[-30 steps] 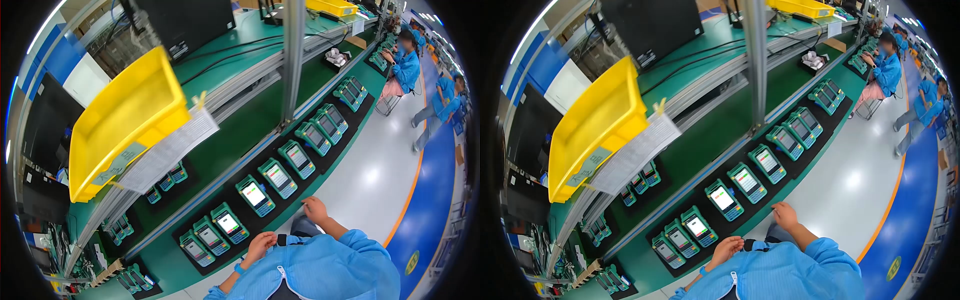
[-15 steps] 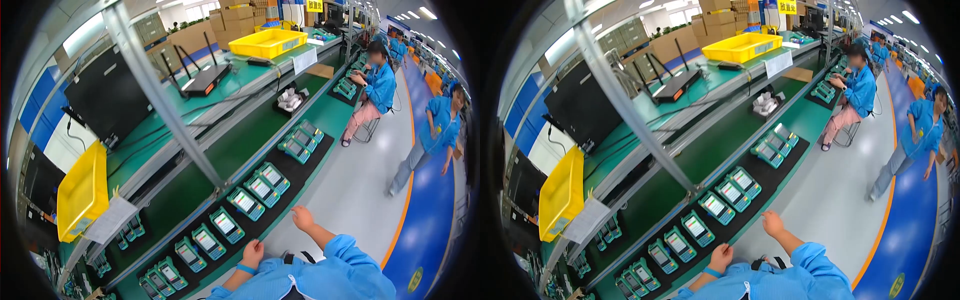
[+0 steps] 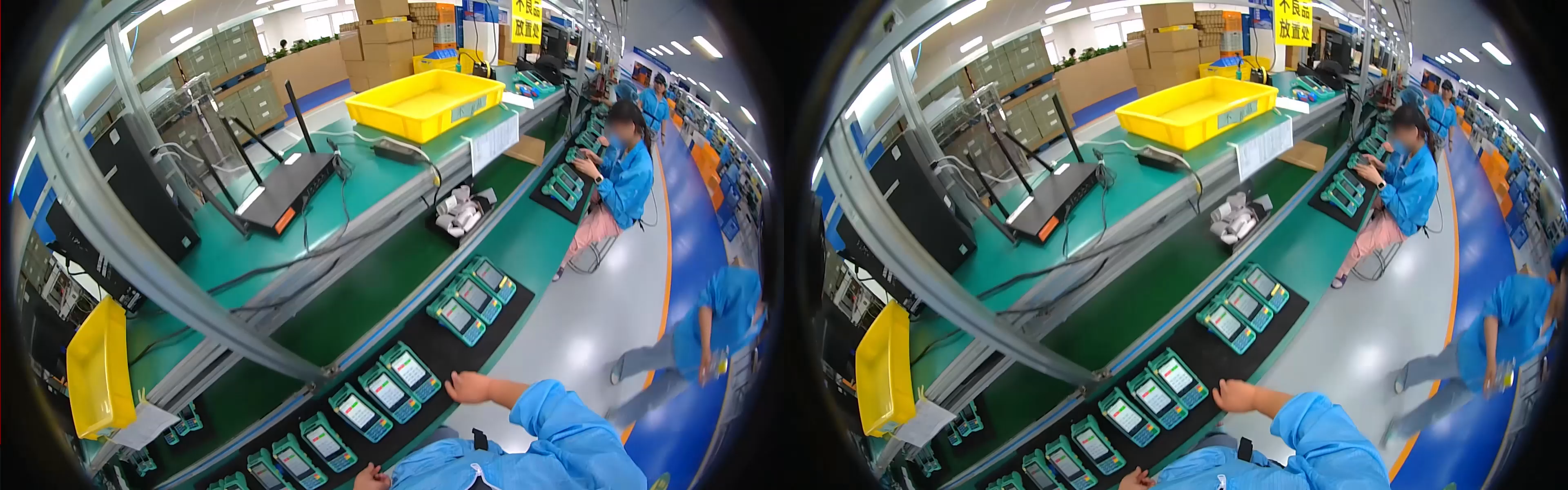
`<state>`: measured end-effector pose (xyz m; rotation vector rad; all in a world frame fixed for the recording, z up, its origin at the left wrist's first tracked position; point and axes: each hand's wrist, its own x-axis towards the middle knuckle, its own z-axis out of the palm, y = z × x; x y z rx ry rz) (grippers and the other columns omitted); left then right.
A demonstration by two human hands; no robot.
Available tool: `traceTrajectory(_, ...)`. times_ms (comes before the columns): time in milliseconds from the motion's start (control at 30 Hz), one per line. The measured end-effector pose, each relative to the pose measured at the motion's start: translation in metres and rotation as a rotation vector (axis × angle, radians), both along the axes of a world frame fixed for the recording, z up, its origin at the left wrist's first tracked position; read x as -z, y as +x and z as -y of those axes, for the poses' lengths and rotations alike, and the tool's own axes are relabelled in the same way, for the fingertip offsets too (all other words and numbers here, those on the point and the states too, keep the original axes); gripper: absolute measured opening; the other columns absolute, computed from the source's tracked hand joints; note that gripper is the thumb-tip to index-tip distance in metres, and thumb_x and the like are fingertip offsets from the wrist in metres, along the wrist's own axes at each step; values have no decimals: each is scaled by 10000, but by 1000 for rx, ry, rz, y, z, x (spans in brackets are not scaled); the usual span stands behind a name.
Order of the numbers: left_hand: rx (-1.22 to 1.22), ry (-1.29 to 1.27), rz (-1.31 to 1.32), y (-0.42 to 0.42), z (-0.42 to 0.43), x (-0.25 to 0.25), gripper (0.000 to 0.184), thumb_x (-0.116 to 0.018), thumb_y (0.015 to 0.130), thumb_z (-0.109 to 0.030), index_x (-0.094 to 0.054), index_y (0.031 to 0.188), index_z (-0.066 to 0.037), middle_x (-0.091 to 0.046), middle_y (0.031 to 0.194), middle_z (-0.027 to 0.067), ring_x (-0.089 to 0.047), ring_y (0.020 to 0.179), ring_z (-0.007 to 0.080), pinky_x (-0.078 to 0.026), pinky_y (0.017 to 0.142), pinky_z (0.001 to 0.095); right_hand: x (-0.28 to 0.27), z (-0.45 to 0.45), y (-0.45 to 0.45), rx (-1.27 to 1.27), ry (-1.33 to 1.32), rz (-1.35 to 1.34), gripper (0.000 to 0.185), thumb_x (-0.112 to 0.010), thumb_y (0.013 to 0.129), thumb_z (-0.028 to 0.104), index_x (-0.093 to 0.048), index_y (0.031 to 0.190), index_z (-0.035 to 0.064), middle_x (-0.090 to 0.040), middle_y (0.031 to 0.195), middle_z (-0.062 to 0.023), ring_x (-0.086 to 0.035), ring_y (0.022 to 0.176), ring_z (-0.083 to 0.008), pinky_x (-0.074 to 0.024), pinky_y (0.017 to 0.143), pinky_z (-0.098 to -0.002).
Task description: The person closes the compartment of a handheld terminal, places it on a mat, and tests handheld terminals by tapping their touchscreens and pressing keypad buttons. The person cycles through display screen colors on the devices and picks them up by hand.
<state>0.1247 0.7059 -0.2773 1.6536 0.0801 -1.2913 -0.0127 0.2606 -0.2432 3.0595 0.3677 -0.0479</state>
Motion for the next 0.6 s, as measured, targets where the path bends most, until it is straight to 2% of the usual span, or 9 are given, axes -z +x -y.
traceTrajectory(33,7,238,-19,9,8,18,294,-631,1017,-219,-637,1168,33,-635,847,66,-574,767,162,-504,720,343,10,3,-3,-41,-101,83,452,-630,885,212,-587,1168,-139,-626,842,-205,-677,734,-330,-548,614,-420)
traceTrajectory(100,-273,342,-148,7,18,33,358,-576,1045,-289,-655,1161,40,-663,817,131,-636,775,230,-520,727,382,12,11,3,-48,30,-12,412,-591,876,140,-586,1184,-133,-626,839,-206,-654,689,-307,-527,569,-409)
traceTrajectory(167,-325,348,-32,-1,25,38,306,-577,1026,-277,-663,1085,10,-662,796,129,-637,760,247,-510,704,405,13,13,-2,-25,76,41,393,-594,869,135,-607,1179,-106,-633,849,-181,-638,692,-288,-514,576,-387)
traceTrajectory(233,-266,358,194,-10,40,38,262,-579,1007,-265,-670,1009,-19,-661,775,128,-638,746,264,-500,682,428,6,22,-2,-4,133,67,377,-596,865,132,-624,1170,-86,-640,860,-169,-644,719,-279,-511,600,-378)
traceTrajectory(267,-216,369,333,-15,46,37,245,-579,998,-258,-674,971,-33,-660,764,127,-638,739,272,-495,670,439,13,27,-3,-33,130,131,366,-607,859,140,-642,1161,-63,-649,876,-152,-649,757,-259,-504,642,-361)
traceTrajectory(400,61,395,911,-33,63,42,227,-582,960,-234,-689,818,-92,-657,722,124,-640,711,306,-475,625,485,9,58,-7,-13,172,55,379,-619,842,153,-648,1161,-51,-653,884,-143,-652,774,-251,-500,656,-354)
traceTrajectory(500,313,349,1184,-37,86,58,268,-585,932,-215,-700,704,-136,-655,690,122,-641,689,331,-460,590,520,1,99,-18,-2,166,31,381,-627,837,158,-649,1154,-52,-649,872,-133,-655,781,-253,-501,653,-355)
traceTrajectory(567,744,549,1401,-14,107,95,233,-590,932,-225,-732,771,-135,-694,767,148,-668,757,344,-498,660,522,-1,134,-27,17,164,22,391,-639,829,159,-646,1166,-40,-636,849,-116,-652,772,-256,-506,648,-363)
traceTrajectory(600,716,506,1375,-16,123,103,221,-591,930,-229,-743,798,-136,-705,797,159,-677,784,347,-510,689,523,3,155,-33,18,152,19,396,-643,828,162,-645,1173,-32,-633,846,-113,-651,770,-257,-510,650,-367)
